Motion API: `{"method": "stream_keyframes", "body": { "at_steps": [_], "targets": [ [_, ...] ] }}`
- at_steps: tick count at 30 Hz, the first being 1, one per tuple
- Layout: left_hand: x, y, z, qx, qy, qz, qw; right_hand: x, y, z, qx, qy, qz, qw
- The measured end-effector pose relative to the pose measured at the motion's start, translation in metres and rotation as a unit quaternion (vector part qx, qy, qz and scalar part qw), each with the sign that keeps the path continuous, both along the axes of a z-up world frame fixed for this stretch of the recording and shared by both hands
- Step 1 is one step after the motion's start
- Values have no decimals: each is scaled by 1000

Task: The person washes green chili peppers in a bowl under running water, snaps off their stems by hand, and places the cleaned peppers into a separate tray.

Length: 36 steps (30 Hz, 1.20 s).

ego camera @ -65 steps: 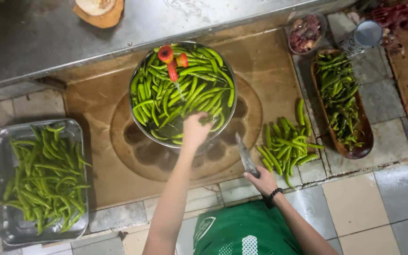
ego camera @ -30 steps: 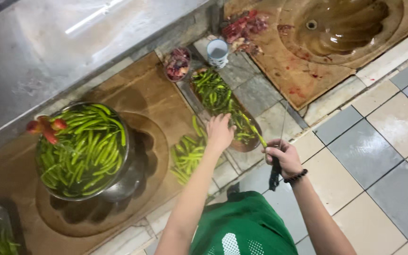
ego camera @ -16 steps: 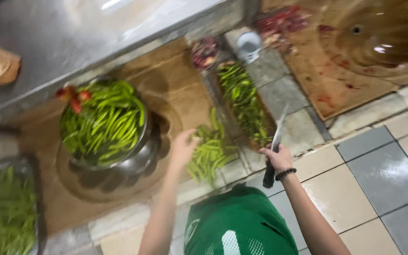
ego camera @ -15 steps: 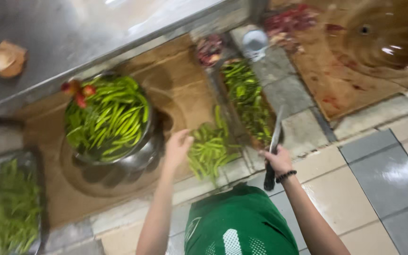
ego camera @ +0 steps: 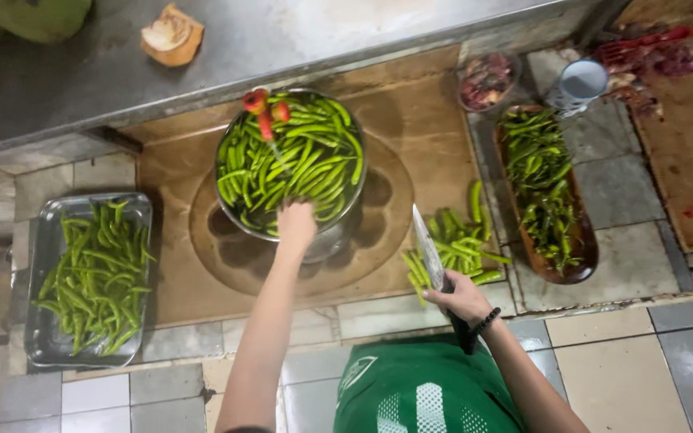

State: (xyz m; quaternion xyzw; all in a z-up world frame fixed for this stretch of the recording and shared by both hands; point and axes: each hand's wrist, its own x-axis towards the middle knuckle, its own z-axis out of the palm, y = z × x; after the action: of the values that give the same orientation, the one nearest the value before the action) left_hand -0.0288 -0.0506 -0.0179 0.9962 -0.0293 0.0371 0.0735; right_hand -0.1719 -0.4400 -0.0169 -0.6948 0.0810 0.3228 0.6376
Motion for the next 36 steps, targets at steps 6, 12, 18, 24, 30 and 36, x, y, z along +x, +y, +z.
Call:
{"method": "stream_keyframes", "body": {
  "at_steps": [6, 12, 18, 24, 30, 36],
  "targets": [
    [13, 20, -3, -64, 77, -2, 995, -3, 27, 6, -2, -1, -14, 1000],
    [19, 65, 33, -195, 55, 29, 979, -3, 13, 2, -40, -18, -38, 998],
    [19, 60, 34, -772, 104, 145, 610, -4, 0, -7, -49, -9, -51, 997],
    [8, 48, 15, -894, 117, 116, 417, -7, 19, -68, -89, -10, -17, 996],
    [-1, 49, -29, -913, 24, 160, 375, -18, 90, -147, -295, -169, 126, 932],
    [-21, 48, -45, -828, -5, 246, 504, -14, 129, -136, -394, -80, 86, 912]
  ]
}}
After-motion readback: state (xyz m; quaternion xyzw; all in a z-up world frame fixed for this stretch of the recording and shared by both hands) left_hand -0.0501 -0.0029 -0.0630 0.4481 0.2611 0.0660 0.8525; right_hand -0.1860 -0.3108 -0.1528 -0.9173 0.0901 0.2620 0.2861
